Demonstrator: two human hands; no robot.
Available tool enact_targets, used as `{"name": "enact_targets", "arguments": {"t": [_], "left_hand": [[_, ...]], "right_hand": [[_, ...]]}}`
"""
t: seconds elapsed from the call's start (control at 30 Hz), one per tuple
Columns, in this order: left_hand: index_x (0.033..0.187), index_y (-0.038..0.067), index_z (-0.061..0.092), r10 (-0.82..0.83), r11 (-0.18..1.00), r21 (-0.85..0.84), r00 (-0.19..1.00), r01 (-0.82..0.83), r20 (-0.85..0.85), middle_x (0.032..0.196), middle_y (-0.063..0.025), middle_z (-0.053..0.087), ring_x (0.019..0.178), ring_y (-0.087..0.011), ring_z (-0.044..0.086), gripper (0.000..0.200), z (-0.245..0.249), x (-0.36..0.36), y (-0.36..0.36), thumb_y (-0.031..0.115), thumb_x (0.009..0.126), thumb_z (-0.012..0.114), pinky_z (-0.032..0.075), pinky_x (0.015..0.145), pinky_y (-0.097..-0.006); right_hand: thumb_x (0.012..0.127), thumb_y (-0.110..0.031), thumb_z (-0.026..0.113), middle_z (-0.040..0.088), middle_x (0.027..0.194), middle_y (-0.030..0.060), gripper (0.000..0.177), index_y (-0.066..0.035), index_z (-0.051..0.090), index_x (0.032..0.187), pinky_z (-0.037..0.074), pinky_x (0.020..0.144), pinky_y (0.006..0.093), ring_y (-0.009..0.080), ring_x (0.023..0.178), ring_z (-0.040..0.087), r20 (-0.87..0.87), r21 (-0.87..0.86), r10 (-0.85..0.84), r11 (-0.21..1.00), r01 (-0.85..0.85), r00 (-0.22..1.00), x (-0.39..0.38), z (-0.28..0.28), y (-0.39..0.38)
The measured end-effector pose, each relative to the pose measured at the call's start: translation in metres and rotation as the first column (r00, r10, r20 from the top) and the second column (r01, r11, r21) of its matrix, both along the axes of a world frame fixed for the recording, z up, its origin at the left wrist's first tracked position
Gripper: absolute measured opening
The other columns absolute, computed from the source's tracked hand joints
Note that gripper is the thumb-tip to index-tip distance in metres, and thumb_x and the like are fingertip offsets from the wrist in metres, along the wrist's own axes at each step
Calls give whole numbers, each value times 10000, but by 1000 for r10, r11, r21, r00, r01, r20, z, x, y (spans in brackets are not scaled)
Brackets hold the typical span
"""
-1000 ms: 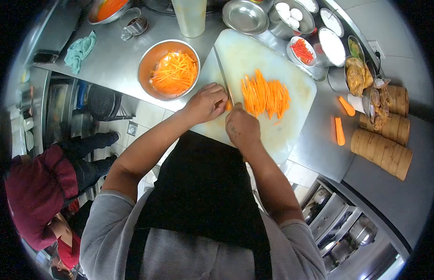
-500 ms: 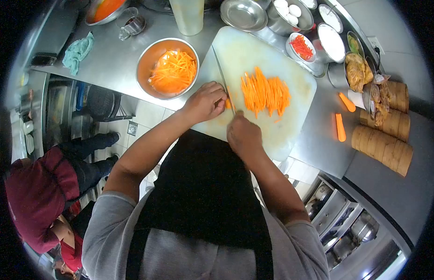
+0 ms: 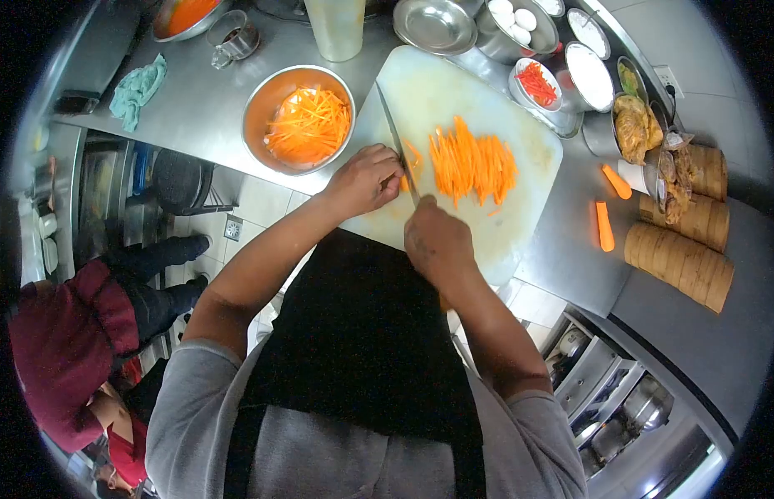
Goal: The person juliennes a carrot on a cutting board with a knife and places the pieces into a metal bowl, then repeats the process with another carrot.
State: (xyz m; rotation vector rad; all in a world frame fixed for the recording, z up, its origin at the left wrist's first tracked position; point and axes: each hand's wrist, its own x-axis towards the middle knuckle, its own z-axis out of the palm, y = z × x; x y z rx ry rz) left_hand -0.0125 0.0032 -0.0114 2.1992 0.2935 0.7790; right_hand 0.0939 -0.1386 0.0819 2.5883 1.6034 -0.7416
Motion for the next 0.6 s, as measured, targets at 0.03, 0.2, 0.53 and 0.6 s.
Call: {"name": "enact_targets", "arguments": {"t": [0.03,0.2,0.53,0.6], "left_hand": [[822,36,599,0,1000,-2,1000,0,-5,827,-91,587,844,-298,593,125,-1,-1,-1,-11,736,677,507,786,-396],[809,37,596,-2,1000,18,1000,2,14,828,-92,583,847,-297,593,117,-1,-2,0,-12,741,678,506,784,-394],[812,37,607,1,1000,-9,1000,-1,-29,866,-91,602,882,-292,598,105,0,-5,-3,-2,756,686,503,818,-390],[812,38,607,-1,1000,-4,999,1,-32,872,-90,606,886,-291,599,103,0,-2,-1,1,758,686,504,819,-389]], "right_hand": [[959,-162,482,692,793,266,208,39,534,946,567,704,512,419,743,711,-7,-29,-21,999,20,1000,-5,2,-6],[953,-157,494,688,802,277,200,40,527,956,561,729,517,429,776,708,37,-39,-51,998,52,998,-3,-20,14],[953,-170,503,694,830,279,212,39,522,977,556,766,527,434,793,708,-16,-28,-83,996,82,996,-3,-6,20],[963,-185,495,698,829,270,228,41,525,974,562,771,527,424,791,714,-38,-52,2,999,-4,999,2,11,13]]}}
